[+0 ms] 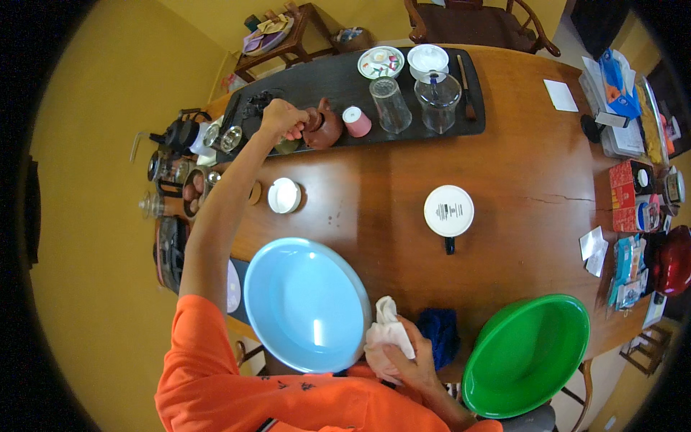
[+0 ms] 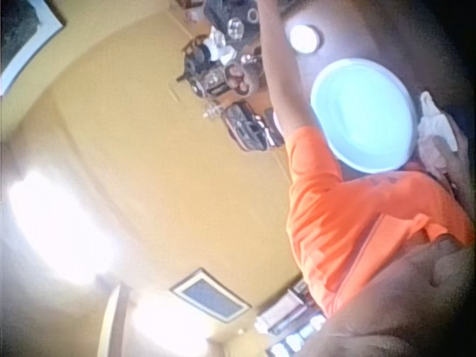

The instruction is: The person dries various items including a mug, small metal bowl, glass, small cup, teapot, and a small jar using a white cloth. Each item is wiped and then placed on a black tray on the table. The person then walks away from the table.

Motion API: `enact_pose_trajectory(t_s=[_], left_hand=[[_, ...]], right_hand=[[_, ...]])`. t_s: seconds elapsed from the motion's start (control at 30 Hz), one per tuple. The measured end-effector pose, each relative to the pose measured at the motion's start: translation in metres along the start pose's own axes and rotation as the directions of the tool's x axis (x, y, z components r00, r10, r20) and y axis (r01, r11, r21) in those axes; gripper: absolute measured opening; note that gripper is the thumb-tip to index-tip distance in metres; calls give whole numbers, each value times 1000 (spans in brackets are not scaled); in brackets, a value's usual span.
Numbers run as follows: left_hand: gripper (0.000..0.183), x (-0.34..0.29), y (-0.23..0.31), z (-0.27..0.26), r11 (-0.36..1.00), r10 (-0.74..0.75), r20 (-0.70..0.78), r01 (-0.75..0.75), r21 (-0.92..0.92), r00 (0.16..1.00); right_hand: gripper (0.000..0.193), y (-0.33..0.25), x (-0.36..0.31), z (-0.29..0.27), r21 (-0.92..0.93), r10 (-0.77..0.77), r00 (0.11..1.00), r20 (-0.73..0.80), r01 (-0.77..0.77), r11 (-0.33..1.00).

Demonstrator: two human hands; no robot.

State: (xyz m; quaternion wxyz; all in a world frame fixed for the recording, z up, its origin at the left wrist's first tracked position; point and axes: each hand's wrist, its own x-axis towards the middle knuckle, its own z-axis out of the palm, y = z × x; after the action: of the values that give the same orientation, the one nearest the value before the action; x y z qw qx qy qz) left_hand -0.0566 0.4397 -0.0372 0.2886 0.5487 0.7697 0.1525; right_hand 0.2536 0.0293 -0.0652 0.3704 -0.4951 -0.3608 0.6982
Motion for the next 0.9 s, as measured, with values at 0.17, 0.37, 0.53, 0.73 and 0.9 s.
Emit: enact_pose_trajectory(t_s=[0.17,0.37,0.53,0.73,0.9], left_hand=[[21,6,0,3,998,-28,-2,28,48,1000],[22,1,8,4,999,6,-8,-5,49,1000],[21,3,10,6,998,0,-18,1,69,1000],[22,10,5,7,993,-24,-30,27,115,999],[24,6,7,11,993,-48,-43,52,110,998]], right_hand=[[51,-3,3,0,-42,-2,1000,19,3,999],[50,-3,5,1,-55,-19,999,27,20,998],[51,-5,5,2,-52,-6,1000,22,8,999],[50,-5,6,2,-70,-17,1000,13,18,997],[50,-5,7,3,-71,-20,1000,4,20,997]])
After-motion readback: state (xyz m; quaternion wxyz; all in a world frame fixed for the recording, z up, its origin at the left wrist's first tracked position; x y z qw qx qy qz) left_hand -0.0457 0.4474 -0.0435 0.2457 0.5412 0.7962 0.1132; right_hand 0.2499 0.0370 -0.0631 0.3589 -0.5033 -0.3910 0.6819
